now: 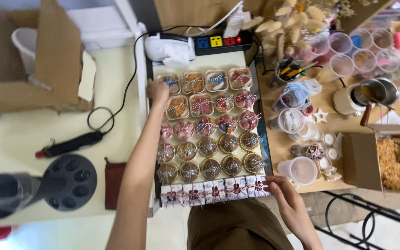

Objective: The person fills small containers with decorative wax materials by hand and organizes them into a storage tray alongside other prepared candle items.

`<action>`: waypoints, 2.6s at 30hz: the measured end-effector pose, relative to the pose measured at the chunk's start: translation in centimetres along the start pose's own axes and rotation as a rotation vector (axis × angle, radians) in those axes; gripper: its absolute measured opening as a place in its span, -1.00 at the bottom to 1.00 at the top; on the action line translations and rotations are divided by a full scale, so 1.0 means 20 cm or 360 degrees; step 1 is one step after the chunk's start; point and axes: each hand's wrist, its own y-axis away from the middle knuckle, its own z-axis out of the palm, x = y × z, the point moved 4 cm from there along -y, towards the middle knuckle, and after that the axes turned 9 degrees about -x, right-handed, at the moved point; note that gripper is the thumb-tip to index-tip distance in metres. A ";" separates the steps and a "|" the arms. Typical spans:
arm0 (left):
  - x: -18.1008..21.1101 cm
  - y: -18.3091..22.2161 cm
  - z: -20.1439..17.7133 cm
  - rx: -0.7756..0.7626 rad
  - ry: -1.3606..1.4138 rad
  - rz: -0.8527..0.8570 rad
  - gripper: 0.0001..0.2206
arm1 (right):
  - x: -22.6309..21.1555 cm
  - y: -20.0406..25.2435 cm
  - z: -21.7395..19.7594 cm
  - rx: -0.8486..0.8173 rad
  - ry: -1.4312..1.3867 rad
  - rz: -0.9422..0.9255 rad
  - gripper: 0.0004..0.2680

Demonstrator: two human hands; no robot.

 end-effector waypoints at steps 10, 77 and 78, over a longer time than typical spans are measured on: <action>0.29 1.17 0.31 -0.0462 -0.0035 0.1460 -0.77 | -0.04 0.12 -0.03 0.0152 -0.0191 0.0027 -0.76; -0.25 3.61 3.49 -0.1551 0.0191 -0.0293 -0.73 | 2.55 -0.58 -4.82 0.1443 -0.1419 0.0362 -0.78; -0.25 3.60 3.53 -0.1499 0.0173 -0.0267 -0.72 | 2.58 -0.64 -4.84 0.1422 -0.1471 0.0278 -0.73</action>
